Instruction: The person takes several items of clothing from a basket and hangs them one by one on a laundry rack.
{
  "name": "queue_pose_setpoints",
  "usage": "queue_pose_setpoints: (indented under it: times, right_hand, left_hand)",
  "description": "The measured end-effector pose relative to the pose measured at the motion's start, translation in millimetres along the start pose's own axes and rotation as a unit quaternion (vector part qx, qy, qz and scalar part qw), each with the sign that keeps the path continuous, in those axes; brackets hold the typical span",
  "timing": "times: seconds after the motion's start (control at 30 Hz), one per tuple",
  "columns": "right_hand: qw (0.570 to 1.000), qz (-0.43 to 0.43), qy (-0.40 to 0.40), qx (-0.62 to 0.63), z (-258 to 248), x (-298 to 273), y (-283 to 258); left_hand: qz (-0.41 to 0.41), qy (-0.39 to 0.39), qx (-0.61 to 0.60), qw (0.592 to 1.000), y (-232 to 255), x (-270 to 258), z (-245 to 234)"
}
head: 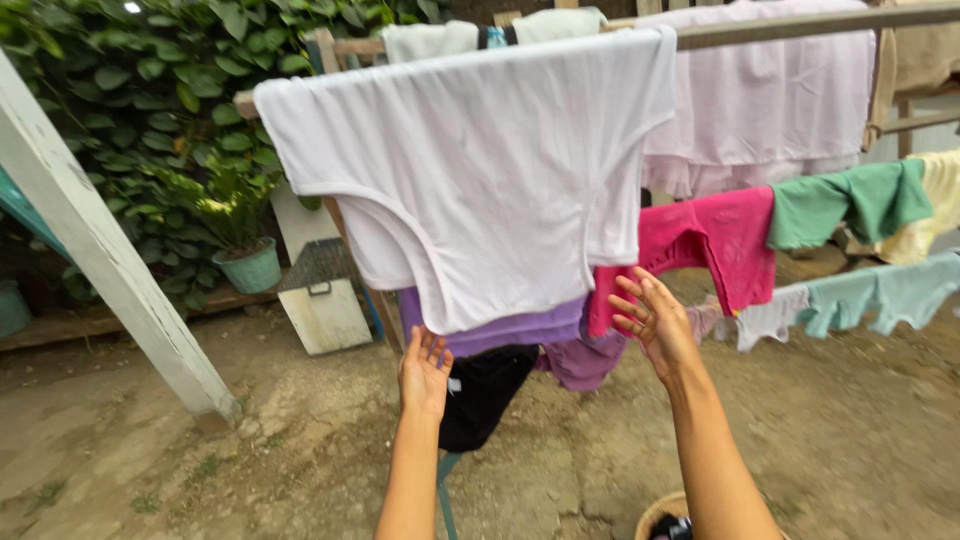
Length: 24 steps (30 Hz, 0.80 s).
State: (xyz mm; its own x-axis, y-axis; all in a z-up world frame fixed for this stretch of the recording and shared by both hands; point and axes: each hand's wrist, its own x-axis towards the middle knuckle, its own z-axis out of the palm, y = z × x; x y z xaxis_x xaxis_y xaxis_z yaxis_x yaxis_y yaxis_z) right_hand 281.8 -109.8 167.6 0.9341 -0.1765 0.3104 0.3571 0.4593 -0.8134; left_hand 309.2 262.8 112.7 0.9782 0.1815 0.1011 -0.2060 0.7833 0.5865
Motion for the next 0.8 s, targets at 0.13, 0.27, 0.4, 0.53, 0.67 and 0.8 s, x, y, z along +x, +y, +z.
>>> queue_pose_setpoints:
  times: [0.13, 0.27, 0.4, 0.53, 0.67, 0.8]
  right_hand:
    - [0.999, 0.02, -0.023, 0.036, -33, -34, 20]
    - [0.997, 0.049, -0.015, 0.062, -77, -63, 35]
    - [0.993, 0.089, 0.027, 0.071, -120, -99, 41]
    - [0.986, 0.129, 0.086, 0.063, -184, -121, 32]
    - [0.979, 0.158, 0.114, 0.066, -264, -136, 14]
    - [0.971, 0.186, 0.134, 0.075, -340, -145, 2]
  left_hand:
    - [-0.1, -0.005, 0.043, 0.994, -65, -32, -31]
    - [-0.19, -0.045, 0.106, 0.975, -127, -76, -33]
    - [-0.235, -0.071, 0.144, 0.959, -185, -114, -19]
    - [-0.257, -0.079, 0.141, 0.953, -242, -136, 12]
    - [-0.268, -0.055, 0.14, 0.952, -302, -162, 46]
    - [-0.279, -0.032, 0.133, 0.951, -365, -186, 63]
